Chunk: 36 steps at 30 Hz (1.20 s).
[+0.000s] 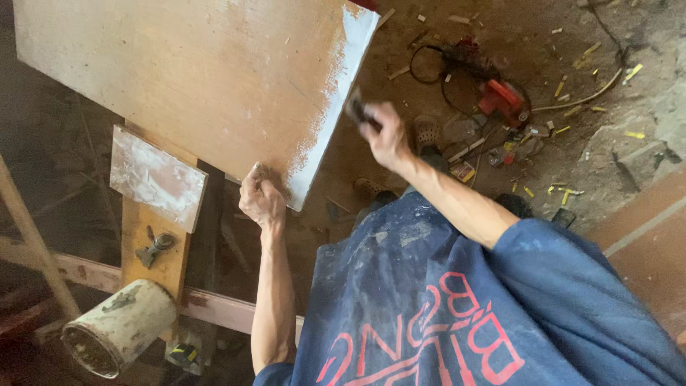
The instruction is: The person uses a putty knife to spread a white paste along the edges and corners of a wooden board. They repeatedly apply and smooth the material, working along the perimeter and into the corners of the board.
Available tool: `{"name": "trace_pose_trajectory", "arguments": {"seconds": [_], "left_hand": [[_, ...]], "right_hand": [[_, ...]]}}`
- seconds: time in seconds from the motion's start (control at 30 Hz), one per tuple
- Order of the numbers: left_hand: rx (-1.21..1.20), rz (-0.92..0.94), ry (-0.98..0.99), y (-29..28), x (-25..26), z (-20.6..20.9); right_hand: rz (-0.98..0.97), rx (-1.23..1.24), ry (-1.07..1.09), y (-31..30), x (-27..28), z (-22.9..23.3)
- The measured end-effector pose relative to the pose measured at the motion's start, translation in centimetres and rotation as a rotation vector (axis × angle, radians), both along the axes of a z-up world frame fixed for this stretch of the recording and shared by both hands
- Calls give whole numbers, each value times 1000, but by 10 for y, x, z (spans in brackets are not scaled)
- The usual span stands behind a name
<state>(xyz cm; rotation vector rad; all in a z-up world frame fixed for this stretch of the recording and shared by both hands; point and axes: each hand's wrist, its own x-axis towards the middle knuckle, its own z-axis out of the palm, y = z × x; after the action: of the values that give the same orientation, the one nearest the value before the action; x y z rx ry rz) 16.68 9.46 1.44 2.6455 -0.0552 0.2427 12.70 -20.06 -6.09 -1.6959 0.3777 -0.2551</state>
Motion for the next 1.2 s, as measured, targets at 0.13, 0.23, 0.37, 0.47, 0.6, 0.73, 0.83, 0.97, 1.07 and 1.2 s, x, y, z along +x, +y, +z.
{"name": "trace_pose_trajectory", "arguments": {"seconds": [0.13, 0.23, 0.37, 0.47, 0.6, 0.73, 0.83, 0.97, 1.07, 1.2], "left_hand": [[11, 16, -1, -2, 2, 2], [1, 13, -1, 0, -1, 3], [23, 6, -37, -5, 2, 3], [-70, 60, 17, -5, 2, 4], [-37, -7, -15, -2, 0, 6], [-26, -100, -58, 3, 2, 10], [-13, -135, -43, 12, 6, 8], [-110, -98, 39, 21, 1, 7], [-152, -146, -30, 19, 5, 11], [-182, -187, -4, 25, 4, 15]], "right_hand": [[22, 78, 24, -23, -1, 8], [-111, 164, 60, -61, 30, 0], [-170, 38, -144, -81, 62, -27], [-166, -124, -245, -58, 55, -47], [-56, -107, -384, -6, 14, -43], [146, -142, -116, 22, -24, -8], [-33, 35, 47, 15, -9, 4], [-42, 81, -25, 46, -18, 9], [98, 123, 129, 90, -58, 16], [-18, 252, 261, 102, -75, 15]]}}
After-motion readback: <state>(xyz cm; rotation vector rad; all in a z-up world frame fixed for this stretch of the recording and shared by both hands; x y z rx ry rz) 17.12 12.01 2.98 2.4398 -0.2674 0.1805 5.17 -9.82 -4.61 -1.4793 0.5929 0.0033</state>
